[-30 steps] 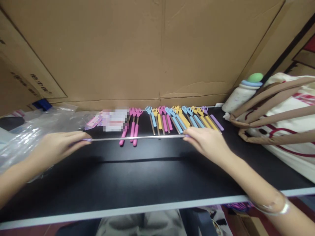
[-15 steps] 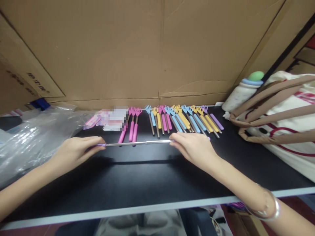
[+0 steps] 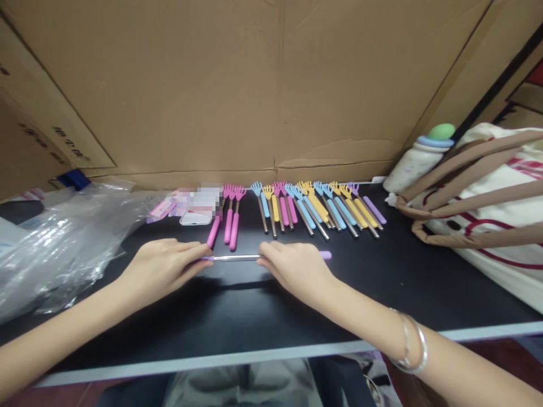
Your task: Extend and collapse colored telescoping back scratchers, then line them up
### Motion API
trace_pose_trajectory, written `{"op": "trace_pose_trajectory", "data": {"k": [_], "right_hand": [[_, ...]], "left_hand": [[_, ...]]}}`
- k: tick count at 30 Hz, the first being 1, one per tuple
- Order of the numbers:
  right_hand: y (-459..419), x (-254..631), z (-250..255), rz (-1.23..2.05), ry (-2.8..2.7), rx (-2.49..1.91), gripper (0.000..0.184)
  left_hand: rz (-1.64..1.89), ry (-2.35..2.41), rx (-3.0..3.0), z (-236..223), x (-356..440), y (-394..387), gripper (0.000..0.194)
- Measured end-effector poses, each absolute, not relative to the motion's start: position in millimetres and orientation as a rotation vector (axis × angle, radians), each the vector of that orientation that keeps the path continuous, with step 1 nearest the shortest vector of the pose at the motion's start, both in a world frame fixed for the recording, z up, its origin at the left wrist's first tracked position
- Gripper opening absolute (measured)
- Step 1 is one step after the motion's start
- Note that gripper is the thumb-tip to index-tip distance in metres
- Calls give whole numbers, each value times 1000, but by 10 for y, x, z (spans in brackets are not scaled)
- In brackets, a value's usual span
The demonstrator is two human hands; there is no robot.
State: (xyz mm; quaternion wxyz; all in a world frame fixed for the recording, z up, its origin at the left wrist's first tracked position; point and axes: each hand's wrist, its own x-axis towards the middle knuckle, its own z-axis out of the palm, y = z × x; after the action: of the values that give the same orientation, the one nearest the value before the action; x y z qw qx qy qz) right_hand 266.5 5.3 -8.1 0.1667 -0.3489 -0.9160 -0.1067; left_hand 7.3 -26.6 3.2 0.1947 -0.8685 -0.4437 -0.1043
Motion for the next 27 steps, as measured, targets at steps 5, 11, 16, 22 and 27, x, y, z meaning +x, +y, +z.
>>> {"op": "trace_pose_trajectory", "data": {"k": [5,11,16,22,27], "right_hand": [[79,2677,-51,-378,-2614,-977,30],[77,2667,-45,-557,-2585,-930,30],[16,2613,11,-567,-2584,-879,32],[25,2693,159,-688,-2563,-835,33],[325,3304,190,-872,-2528,-878,36]], "left_hand": [[-379,-1209,-2352,51,89,-281,24],[-302,-1060,-2133,149,187,-360,14],[-231,-1055,-2107,133,307,-428,12],[-311,-1008,-2081,89,222,-419,21],[-196,-1017,-1999,67,-318,-338,25]]}}
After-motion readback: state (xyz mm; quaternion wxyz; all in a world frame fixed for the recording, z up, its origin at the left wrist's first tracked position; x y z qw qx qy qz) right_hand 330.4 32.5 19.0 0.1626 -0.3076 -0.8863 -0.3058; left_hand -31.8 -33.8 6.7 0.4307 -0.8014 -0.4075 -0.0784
